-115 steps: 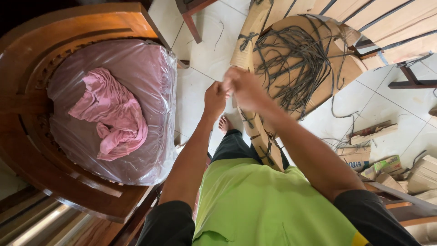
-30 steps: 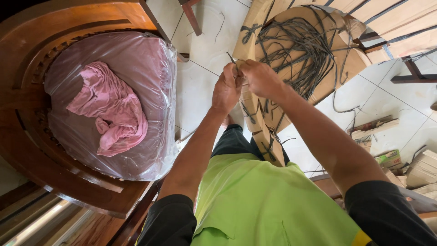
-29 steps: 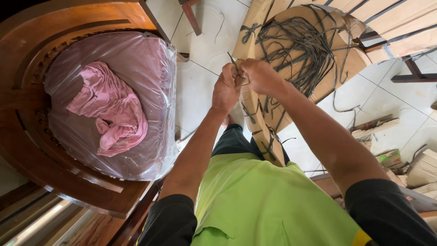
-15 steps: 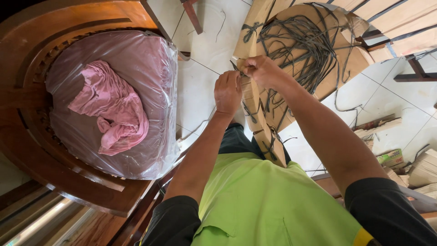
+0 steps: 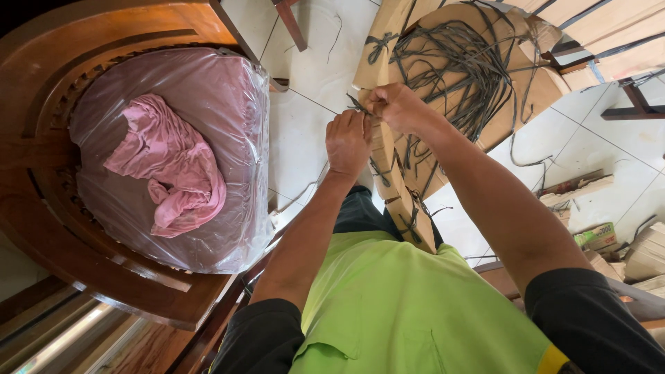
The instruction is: Packaging wooden chairs by wrapping them in cardboard and securing with plastic ties
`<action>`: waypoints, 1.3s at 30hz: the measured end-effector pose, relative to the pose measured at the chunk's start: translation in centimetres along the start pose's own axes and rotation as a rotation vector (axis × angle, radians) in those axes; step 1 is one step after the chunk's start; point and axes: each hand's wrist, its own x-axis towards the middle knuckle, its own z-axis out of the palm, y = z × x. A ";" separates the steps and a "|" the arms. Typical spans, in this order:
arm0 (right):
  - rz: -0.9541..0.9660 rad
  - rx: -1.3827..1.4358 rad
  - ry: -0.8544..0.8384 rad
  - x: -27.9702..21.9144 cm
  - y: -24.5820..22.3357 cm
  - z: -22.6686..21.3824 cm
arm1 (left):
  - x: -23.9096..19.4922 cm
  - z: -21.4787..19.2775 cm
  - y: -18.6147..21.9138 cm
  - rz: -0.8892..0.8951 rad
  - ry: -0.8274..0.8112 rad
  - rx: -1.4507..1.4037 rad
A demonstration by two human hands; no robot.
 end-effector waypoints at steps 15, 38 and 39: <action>-0.034 -0.045 -0.005 -0.3 -0.4 -0.3 | 0.1 0.8 -1.2 0.038 -0.060 -0.036; 0.126 0.193 0.338 -11.8 14.5 1.3 | -7.5 -5.7 -4.6 -0.901 -0.706 -0.553; 0.196 0.217 0.338 -12.6 19.8 2.0 | -9.2 -6.2 -5.1 -0.961 -0.798 -0.382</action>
